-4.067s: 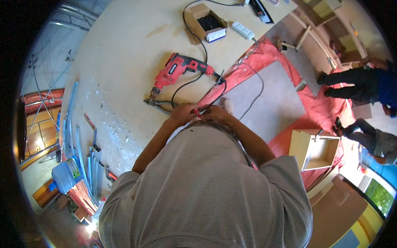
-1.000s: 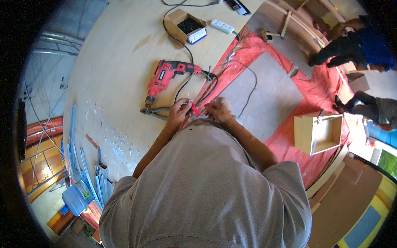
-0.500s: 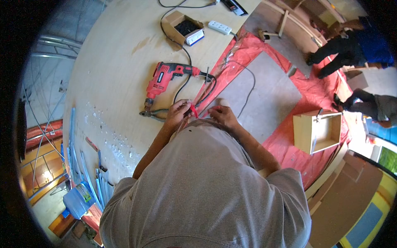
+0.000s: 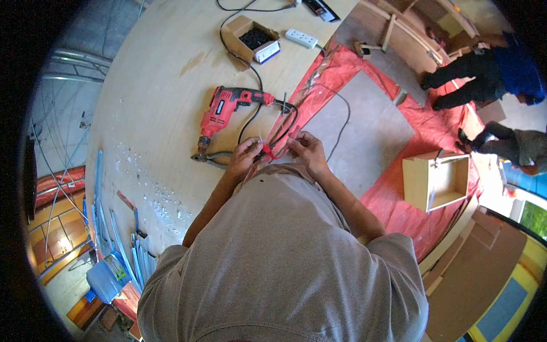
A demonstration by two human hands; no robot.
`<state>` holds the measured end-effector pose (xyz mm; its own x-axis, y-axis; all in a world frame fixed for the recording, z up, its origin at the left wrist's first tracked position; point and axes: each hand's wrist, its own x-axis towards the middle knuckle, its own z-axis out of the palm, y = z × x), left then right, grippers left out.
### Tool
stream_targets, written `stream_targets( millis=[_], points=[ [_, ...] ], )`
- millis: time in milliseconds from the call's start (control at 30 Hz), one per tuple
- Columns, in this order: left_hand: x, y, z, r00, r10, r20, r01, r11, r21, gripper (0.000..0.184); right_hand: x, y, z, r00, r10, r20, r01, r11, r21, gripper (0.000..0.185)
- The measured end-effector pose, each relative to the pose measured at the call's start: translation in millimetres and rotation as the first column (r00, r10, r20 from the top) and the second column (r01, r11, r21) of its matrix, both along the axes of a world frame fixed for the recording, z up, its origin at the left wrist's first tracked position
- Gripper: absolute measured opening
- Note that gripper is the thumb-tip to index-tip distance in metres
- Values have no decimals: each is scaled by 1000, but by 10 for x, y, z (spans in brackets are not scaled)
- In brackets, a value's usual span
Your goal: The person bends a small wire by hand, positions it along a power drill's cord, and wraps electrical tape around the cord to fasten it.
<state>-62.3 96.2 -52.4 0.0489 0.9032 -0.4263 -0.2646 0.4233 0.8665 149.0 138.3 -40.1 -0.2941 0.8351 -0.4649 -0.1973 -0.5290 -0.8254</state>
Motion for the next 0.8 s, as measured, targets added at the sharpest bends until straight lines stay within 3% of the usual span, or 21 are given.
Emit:
stream_targets(
  millis=[200,233,267,333,467,533,567,600,700,800],
  points=[
    [-16,18,-8,968,79,239,-75,997,-25,18,82,-63,-161,983,153,98,-150,988,-37,11],
    [-15,22,11,958,78,276,-72,997,-29,19,108,-86,-359,953,234,192,-273,938,213,12],
    [-10,27,12,959,69,273,-63,998,-31,19,155,-115,-726,910,281,304,-395,810,433,13],
    [-1,28,-1,962,52,268,-44,998,-37,19,152,-60,-836,843,319,432,-532,606,591,15],
    [-14,21,-53,977,2,214,13,997,-70,18,-131,132,-783,780,426,458,-625,560,544,17],
    [-39,30,-61,991,-50,127,66,990,-123,17,-303,166,-863,866,471,167,-494,761,421,17],
    [-34,28,-51,990,-49,129,65,990,-122,18,-410,163,-981,914,384,-133,-350,909,224,16],
    [-21,24,-1,991,-45,128,61,991,-121,18,-485,181,-980,896,209,-393,-239,971,-30,15],
    [-28,12,28,995,-98,15,99,991,-90,20,-541,247,-935,879,138,-457,-232,960,-155,17],
    [-19,-32,22,996,-81,-22,79,994,-81,22,-562,293,-851,834,219,-506,-312,944,-106,19]
  ],
)
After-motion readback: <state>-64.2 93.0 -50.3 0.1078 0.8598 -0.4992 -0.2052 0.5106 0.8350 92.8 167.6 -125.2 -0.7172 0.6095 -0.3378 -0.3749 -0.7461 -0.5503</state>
